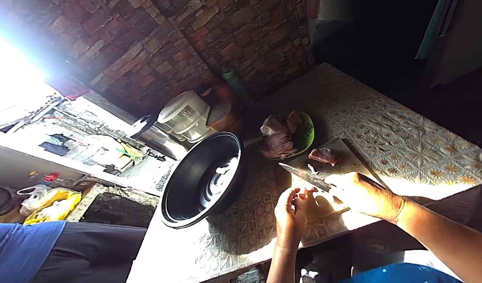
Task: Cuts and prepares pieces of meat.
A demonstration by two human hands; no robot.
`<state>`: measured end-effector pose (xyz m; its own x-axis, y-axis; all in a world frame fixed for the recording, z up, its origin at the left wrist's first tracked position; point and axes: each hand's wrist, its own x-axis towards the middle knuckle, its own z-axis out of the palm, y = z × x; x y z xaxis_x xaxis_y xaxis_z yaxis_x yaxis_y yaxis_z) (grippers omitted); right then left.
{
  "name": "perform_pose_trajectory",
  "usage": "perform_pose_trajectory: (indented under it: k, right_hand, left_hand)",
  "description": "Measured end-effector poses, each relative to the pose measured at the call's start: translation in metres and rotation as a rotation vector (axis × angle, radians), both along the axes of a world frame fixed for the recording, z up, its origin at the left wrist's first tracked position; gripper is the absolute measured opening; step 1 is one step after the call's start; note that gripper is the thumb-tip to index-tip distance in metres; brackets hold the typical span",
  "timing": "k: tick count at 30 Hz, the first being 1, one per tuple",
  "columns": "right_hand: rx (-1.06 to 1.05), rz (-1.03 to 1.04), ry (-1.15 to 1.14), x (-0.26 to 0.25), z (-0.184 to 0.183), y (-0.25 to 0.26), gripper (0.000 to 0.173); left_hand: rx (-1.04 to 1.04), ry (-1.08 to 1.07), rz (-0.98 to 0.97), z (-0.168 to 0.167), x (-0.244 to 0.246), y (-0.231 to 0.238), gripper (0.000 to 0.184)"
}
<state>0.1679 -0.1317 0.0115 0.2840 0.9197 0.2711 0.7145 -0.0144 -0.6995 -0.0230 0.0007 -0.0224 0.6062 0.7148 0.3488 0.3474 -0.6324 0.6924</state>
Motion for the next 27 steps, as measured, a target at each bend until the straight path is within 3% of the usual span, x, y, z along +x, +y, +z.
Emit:
perform_pose_trajectory:
  k: [3, 7, 18, 23, 27]
  right_hand:
    - [0.079, -0.161, 0.097, 0.006, 0.0, -0.012, 0.026]
    - [0.156, -0.338, 0.101, 0.031, -0.022, -0.03, 0.028]
    - [0.306, -0.403, 0.19, 0.036, -0.051, -0.043, 0.03]
    - [0.383, -0.444, 0.302, 0.039, -0.064, -0.043, 0.026]
    - [0.418, -0.465, 0.348, 0.04, -0.066, -0.041, 0.025]
  left_hand:
    - [0.155, 0.081, 0.03, -0.001, 0.0, 0.005, 0.031]
    - [0.247, 0.34, -0.056, 0.002, 0.008, 0.004, 0.065]
    - [0.172, 0.652, -0.175, 0.033, 0.059, -0.032, 0.078]
    - [0.218, 0.619, -0.257, 0.037, 0.077, -0.017, 0.07]
    - [0.264, 0.461, -0.323, 0.017, 0.087, -0.019, 0.036]
